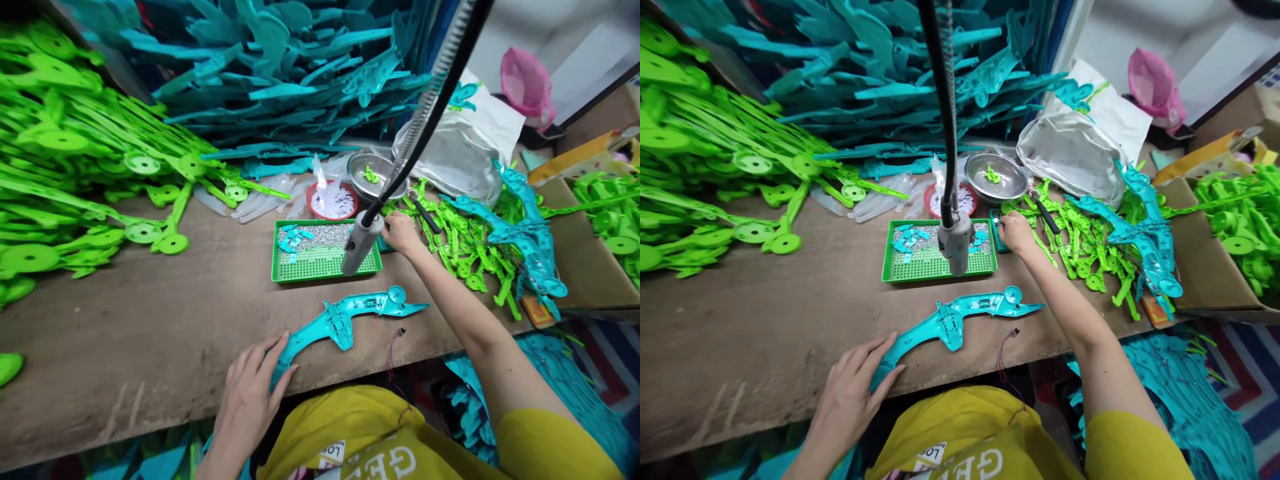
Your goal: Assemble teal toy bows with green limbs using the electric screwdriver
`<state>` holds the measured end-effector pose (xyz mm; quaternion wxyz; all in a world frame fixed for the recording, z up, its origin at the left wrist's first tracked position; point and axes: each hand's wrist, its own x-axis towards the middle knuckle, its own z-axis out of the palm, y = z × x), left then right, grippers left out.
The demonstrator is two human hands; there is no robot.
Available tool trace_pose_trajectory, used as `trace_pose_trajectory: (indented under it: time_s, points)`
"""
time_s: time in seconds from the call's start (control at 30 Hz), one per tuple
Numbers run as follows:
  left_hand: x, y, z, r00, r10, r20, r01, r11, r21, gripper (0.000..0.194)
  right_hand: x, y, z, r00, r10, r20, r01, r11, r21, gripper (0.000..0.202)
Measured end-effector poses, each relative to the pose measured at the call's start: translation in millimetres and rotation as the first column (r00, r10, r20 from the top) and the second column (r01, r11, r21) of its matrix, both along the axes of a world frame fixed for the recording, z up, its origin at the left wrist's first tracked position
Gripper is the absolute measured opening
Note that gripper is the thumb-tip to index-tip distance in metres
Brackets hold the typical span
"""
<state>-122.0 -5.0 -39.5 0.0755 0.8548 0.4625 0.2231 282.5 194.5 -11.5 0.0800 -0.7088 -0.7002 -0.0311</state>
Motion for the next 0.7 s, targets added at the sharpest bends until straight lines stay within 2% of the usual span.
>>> trace_pose_trajectory:
  time_s: [0.17,0.3,0.37,0.43,0.5,0.57,0.63,0.7]
  points:
    - [4,-2,6.2,0.999,-0.001,0.033,0.002,1.0,-0.016,0.046,-5,8,7.8,0.996,-0.084,-0.024,0.084,0.996,-0.015,0.026]
    - [8,-6,10.2,0.999,0.028,0.024,-0.028,0.999,-0.017,0.046,-4,-1,20.1,0.955,-0.18,-0.237,0.194,0.98,0.037,0.018]
    - [9,-8,11.6,0.999,0.041,0.023,-0.041,0.999,-0.028,0.046,-8,-22,28.5,0.895,-0.173,-0.411,0.223,0.972,0.077,0.015]
    - [11,-10,12.7,0.998,0.057,0.028,-0.055,0.998,-0.039,0.045,-19,-56,34.7,0.782,-0.129,-0.609,0.223,0.972,0.081,0.014]
    - [13,-11,13.6,0.997,0.073,0.032,-0.072,0.996,-0.047,0.044,-36,-96,35.0,0.636,-0.119,-0.762,0.191,0.982,0.007,0.016]
    - [14,-12,14.1,0.996,0.082,0.032,-0.08,0.995,-0.057,0.044,-54,-132,28.3,0.535,-0.161,-0.83,0.145,0.985,-0.097,0.017]
    - [15,-12,14.2,0.996,0.087,0.033,-0.085,0.994,-0.072,0.044,-70,-159,17.5,0.501,-0.229,-0.835,0.165,0.972,-0.167,0.017]
    - [15,-12,14.0,0.995,0.092,0.038,-0.089,0.992,-0.087,0.045,-79,-173,7.1,0.512,-0.271,-0.815,0.22,0.959,-0.181,0.016]
